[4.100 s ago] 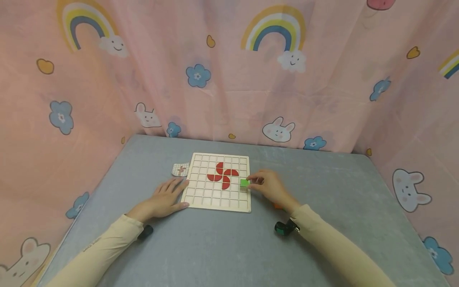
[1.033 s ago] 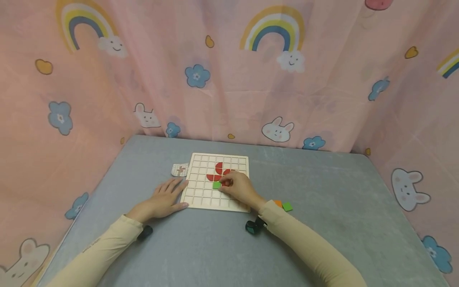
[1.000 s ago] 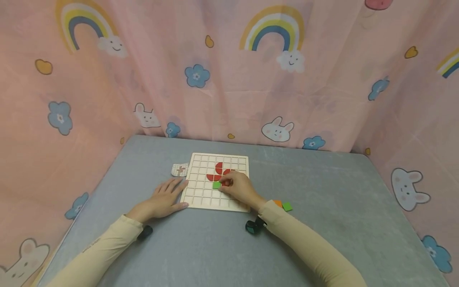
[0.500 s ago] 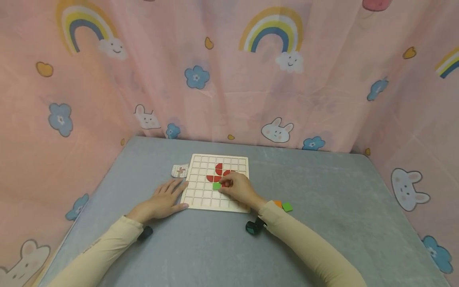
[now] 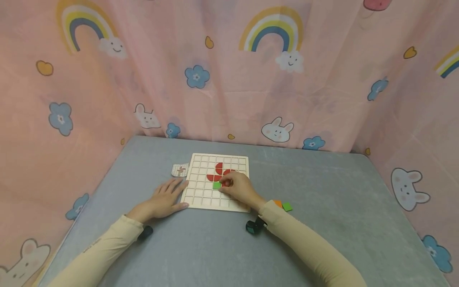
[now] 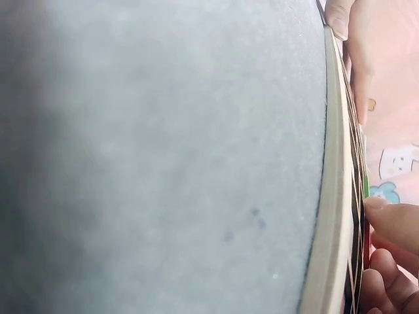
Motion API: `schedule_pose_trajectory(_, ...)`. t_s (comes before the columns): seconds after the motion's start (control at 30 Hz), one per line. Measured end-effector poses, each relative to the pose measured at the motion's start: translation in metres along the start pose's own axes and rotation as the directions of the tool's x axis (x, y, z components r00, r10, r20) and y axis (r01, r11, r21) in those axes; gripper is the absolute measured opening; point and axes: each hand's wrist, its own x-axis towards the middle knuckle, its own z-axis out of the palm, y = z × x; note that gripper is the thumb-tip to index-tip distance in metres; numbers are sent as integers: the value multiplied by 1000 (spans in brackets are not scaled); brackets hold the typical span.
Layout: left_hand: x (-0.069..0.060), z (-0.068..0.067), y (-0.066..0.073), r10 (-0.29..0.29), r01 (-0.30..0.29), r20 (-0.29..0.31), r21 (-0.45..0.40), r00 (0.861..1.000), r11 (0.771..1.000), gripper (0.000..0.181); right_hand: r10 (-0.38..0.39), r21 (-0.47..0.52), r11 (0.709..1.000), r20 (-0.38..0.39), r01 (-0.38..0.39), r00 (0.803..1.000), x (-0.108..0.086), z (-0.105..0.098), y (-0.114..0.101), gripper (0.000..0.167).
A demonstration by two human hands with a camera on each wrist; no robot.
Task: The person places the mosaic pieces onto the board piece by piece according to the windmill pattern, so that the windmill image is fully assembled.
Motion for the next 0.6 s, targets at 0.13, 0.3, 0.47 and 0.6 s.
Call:
schedule_pose_trajectory(0.13, -1, -2, 1, 9, -9, -3, -8, 1000, 1000, 77, -15, 31, 999, 0, 15, 1000, -2, -3, 0, 23)
schedule_pose_trajectory(0.3, -2, -2, 1, 36, -36, -19, -36, 999, 999, 79, -48, 117, 992, -14, 49, 999, -6, -10, 1, 25)
schedule_pose_trajectory(0.47, 0, 2, -3, 27, -28, -16, -36, 999, 999, 81, -86, 155, 984, -6, 86, 996, -16, -27, 2, 26)
schedule_pose_trajectory(0.6, 2, 6, -5, 20, -20, -18, -30, 1000, 999, 79, -80, 175, 981, -10, 81, 997, -30, -45, 4, 27)
